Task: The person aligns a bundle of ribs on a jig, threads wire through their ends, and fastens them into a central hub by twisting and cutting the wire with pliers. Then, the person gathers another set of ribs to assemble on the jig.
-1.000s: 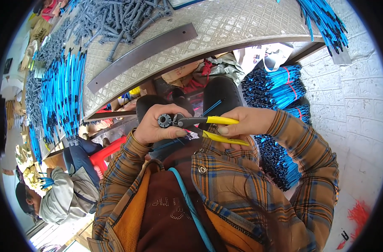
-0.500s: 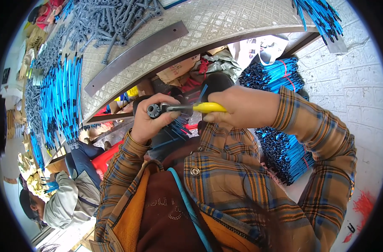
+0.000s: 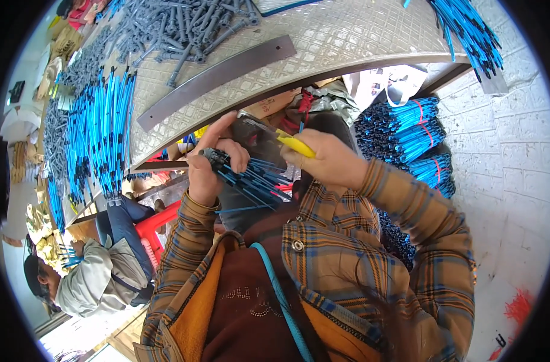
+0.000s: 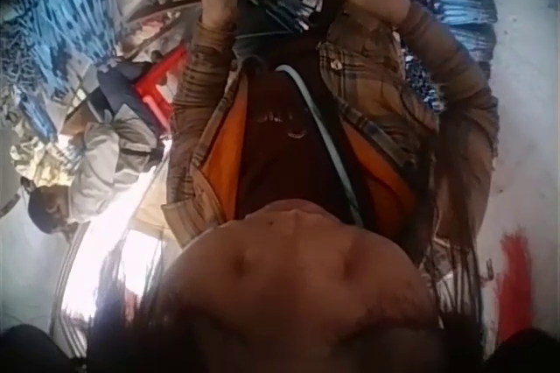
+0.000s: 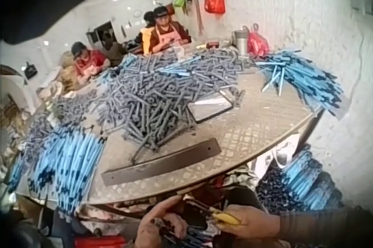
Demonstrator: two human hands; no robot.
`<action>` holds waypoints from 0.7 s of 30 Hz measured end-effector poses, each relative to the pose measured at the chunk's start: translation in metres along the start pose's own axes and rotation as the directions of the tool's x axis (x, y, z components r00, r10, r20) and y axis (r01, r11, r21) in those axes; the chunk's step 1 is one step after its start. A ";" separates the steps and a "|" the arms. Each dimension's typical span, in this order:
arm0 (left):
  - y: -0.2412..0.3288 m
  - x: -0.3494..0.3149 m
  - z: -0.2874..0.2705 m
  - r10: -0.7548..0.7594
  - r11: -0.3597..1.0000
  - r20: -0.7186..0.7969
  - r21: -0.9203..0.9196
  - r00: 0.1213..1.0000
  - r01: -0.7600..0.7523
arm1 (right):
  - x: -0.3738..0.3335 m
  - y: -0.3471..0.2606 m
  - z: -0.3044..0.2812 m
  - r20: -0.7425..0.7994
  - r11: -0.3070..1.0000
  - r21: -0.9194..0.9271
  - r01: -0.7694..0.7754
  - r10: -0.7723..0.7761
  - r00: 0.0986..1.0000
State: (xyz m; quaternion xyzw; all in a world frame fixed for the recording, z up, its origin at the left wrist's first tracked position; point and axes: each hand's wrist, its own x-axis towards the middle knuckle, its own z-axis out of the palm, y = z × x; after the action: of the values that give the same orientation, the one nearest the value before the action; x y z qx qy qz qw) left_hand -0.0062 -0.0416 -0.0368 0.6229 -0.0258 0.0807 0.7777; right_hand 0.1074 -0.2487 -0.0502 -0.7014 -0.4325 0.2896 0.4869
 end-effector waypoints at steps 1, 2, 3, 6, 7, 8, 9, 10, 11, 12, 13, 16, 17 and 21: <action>0.002 0.000 0.002 0.000 1.000 -0.005 0.016 1.000 0.000 | 0.000 0.011 0.011 0.004 1.000 0.001 0.006 -0.006 1.000; 0.003 -0.002 0.002 -0.003 0.999 -0.016 0.035 1.000 0.004 | 0.000 0.020 0.028 0.024 0.999 -0.036 0.007 -0.007 1.000; 0.005 -0.004 0.002 -0.007 0.999 -0.023 0.049 1.000 0.008 | 0.000 0.026 0.042 0.041 0.997 -0.077 0.005 -0.002 0.999; 0.004 -0.008 -0.005 -0.003 0.997 0.044 -0.077 0.999 0.007 | 0.009 0.033 0.072 0.042 0.997 -0.071 -0.017 0.020 0.999; 0.005 -0.009 -0.006 0.004 0.990 0.080 -0.142 0.997 0.008 | 0.010 0.034 0.077 0.040 0.997 -0.070 -0.030 0.033 0.999; 0.004 -0.011 -0.005 0.003 0.990 0.076 -0.139 0.997 0.008 | 0.010 0.036 0.077 0.044 0.997 -0.068 -0.027 0.030 0.999; 0.005 -0.014 0.000 0.012 0.997 -0.002 -0.073 1.000 -0.012 | 0.011 0.036 0.077 0.027 0.995 -0.097 -0.022 0.025 0.999; 0.006 -0.018 0.004 0.025 1.000 -0.079 -0.006 0.997 -0.025 | 0.013 0.036 0.076 0.011 0.992 -0.124 -0.017 0.019 1.000; 0.006 -0.021 0.006 0.043 0.997 -0.154 0.062 0.987 -0.034 | 0.014 0.036 0.076 -0.006 0.988 -0.153 -0.013 0.013 1.000; 0.006 -0.024 0.006 0.043 0.997 -0.157 0.064 0.987 -0.034 | 0.014 0.037 0.077 -0.003 0.988 -0.152 -0.011 0.011 1.000; 0.005 -0.028 0.004 -0.051 0.996 -0.156 0.071 0.986 0.063 | 0.015 0.037 0.078 0.006 0.992 -0.129 -0.012 0.013 1.000; 0.000 -0.035 0.000 -0.235 0.965 -0.160 0.079 0.959 0.250 | 0.014 0.037 0.073 0.029 0.996 -0.088 -0.016 0.018 0.999; -0.002 -0.035 0.000 -0.198 0.975 -0.187 0.061 0.962 0.212 | 0.013 0.032 0.063 0.078 0.999 -0.016 -0.050 0.051 0.996; -0.001 -0.031 -0.004 -0.107 0.985 -0.236 0.109 0.966 0.136 | 0.004 -0.022 -0.002 0.297 0.959 0.140 -0.244 0.195 0.935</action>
State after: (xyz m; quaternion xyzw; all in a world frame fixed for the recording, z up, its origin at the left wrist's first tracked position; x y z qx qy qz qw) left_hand -0.0373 -0.0413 -0.0428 0.6570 0.1077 0.1056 0.7387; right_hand 0.1034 -0.2431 -0.0287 -0.6519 -0.3886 0.4755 0.4450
